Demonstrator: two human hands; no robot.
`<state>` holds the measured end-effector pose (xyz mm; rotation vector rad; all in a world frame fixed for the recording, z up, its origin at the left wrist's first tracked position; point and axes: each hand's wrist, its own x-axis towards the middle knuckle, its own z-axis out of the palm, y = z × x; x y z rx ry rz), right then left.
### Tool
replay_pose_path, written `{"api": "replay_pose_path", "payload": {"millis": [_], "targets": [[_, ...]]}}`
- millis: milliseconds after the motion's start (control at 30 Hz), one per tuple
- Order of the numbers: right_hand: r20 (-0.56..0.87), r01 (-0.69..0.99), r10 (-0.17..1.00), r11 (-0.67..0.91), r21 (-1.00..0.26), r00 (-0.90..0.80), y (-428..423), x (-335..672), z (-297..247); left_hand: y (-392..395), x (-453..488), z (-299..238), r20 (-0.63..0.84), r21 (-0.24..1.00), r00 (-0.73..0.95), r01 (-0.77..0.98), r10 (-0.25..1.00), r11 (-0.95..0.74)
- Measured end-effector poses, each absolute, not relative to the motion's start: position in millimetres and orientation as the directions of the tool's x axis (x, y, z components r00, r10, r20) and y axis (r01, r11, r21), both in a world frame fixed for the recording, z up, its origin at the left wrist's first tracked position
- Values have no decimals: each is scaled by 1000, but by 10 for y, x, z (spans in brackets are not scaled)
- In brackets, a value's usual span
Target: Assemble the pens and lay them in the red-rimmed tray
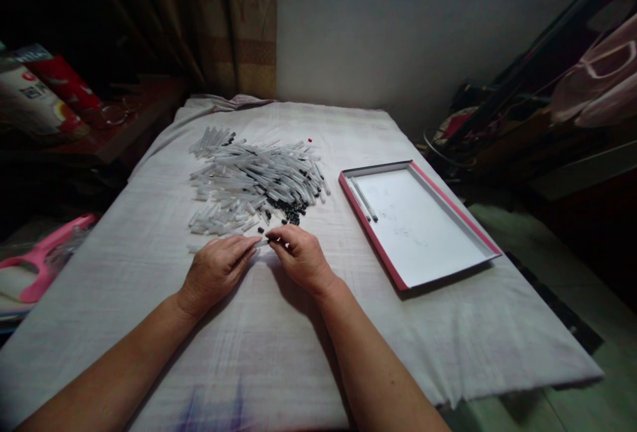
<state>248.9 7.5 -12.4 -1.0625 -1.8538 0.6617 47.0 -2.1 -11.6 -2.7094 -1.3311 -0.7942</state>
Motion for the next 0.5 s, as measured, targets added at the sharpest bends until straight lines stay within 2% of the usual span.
{"api": "replay_pose_path", "payload": {"millis": [333,500], "targets": [[377,432,888,459,-776,-265,44,2486,-63,-37,466,-111,479,188,519,727,708,-660],[258,395,941,328,-858,-221,42,2448,-123,-51,485,-109,490,185,537,706,686,-684]]}}
